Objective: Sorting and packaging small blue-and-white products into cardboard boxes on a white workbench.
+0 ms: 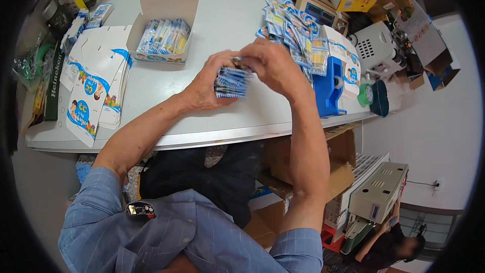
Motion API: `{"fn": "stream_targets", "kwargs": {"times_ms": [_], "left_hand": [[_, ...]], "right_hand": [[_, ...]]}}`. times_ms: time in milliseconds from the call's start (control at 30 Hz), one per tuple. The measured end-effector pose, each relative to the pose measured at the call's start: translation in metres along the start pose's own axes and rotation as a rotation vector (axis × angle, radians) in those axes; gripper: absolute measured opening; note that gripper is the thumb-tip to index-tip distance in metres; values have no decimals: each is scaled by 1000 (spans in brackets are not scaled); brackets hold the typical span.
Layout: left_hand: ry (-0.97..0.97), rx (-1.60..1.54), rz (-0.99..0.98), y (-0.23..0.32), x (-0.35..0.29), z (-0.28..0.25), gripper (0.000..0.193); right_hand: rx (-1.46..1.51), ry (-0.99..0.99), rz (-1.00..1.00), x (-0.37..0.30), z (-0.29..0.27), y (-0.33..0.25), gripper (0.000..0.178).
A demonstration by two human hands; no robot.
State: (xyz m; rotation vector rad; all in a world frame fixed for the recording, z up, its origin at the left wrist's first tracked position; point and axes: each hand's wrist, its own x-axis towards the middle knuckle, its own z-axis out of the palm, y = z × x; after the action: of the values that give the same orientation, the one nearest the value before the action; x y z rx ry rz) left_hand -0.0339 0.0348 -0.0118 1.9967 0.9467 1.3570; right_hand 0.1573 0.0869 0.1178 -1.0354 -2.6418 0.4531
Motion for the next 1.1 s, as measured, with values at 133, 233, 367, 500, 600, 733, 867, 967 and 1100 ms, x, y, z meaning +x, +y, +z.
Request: {"fn": "stream_targets", "kwargs": {"times_ms": [133,233,367,500,600,733,867,967,1100], "left_hand": [[-101,-191,-313,-2,-1,0,91],[-98,-283,-343,4,6,-2,103],[-99,-54,-58,-4,0,-2,121],[-80,139,-136,-5,3,-8,124],[-116,-39,-219,-4,6,-10,122],[-207,-146,-411,-6,6,-11,99],[-148,-167,-415,-6,3,-12,90],[-159,-134,-404,0,8,-10,91],[-143,-187,-442,-3,9,-11,89]], "right_hand": [[869,470,343,2,51,19,17],[1381,743,367,-8,106,30,42],[1719,764,323,2,123,6,74],[1242,307,498,1,94,15,71],[1297,86,503,5,90,11,69],[1327,272,472,8,103,7,76],[873,583,312,-19,104,20,55],[12,847,385,-53,85,43,54],[-419,693,354,-64,74,79,59]]}}
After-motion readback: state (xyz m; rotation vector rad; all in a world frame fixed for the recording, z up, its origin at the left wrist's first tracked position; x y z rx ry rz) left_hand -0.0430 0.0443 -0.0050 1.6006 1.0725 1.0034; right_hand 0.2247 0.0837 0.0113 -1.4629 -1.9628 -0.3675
